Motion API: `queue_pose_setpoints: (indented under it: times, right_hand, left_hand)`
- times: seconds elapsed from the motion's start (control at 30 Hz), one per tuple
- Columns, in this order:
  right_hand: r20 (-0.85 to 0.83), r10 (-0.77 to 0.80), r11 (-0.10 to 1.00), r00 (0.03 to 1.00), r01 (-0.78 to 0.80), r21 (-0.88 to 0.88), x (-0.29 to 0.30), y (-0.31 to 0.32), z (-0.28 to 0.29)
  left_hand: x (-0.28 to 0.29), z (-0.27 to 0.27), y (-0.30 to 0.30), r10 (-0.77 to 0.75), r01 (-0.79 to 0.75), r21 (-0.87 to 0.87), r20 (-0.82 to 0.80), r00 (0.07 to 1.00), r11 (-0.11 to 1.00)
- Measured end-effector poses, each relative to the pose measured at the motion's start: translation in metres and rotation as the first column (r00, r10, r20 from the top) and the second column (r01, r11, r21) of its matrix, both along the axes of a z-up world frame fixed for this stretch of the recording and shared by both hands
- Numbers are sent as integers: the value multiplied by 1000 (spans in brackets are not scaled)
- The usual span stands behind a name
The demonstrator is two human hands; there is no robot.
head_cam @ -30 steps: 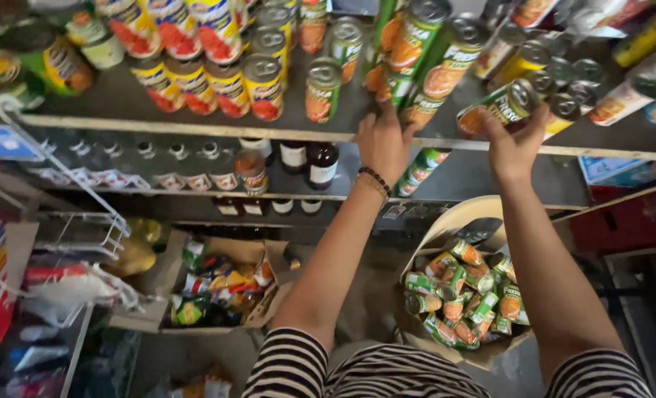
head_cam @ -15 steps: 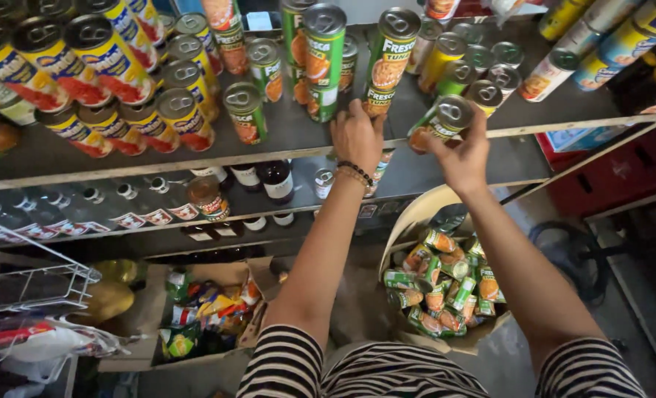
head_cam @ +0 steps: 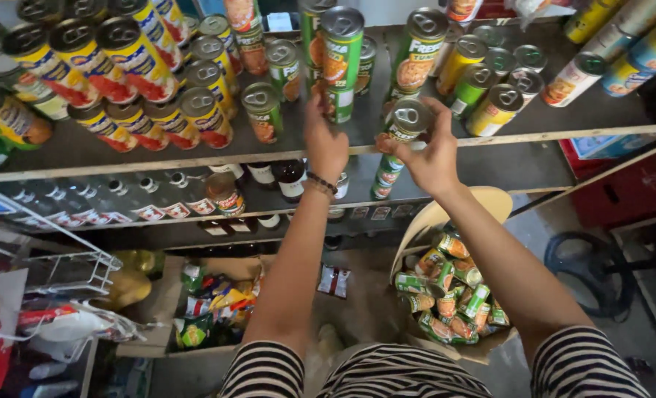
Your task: Stocking canned goods from a bin onto store shelves.
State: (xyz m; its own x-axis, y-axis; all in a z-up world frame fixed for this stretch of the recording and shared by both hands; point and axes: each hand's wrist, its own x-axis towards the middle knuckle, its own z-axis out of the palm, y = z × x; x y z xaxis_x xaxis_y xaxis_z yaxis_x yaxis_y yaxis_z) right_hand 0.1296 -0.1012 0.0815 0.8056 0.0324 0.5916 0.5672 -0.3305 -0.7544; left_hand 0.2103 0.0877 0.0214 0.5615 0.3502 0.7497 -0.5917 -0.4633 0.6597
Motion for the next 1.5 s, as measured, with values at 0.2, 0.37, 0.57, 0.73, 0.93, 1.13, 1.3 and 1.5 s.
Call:
queue_pose_setpoints:
  times: [0.2, 0.37, 0.57, 0.73, 0.93, 1.13, 1.3, 1.5]
  right_hand:
    - [-42, 51, 980, 998, -42, 195, 30, 38, -20]
    - [-18, -31, 993, 999, 33, 111, 36, 62, -23]
    - [-10, -82, 996, 997, 82, 26, 36, 75, -25]
    - [38, -163, 986, 986, 164, -40, 45, 76, -34]
    - [65, -161, 987, 985, 160, 13, 50, 74, -49]
    - [4, -183, 980, 983, 183, -79, 48, 66, -39]
    - [-204, 325, 941, 924, -294, 167, 67, 37, -54]
    - [-211, -107, 973, 972, 58, -223, 44, 49, -29]
  left_hand:
    - [24, -8, 19, -361, 319, -174, -545, 757, 932]
    - [35, -25, 27, -441, 460, -32, -354, 825, 887]
    - [33, -18, 27, -572, 567, -133, -366, 734, 813]
    - [39, -25, 28, -553, 582, 0, -314, 772, 813]
    - [28, -12, 26, -623, 636, -94, -357, 696, 766]
    - [4, 13, 24, -553, 581, -67, -413, 724, 811]
    - [-8, 27, 16, -534, 550, -43, -315, 785, 834]
    - [-8, 13, 9, -424, 444, 20, -260, 867, 896]
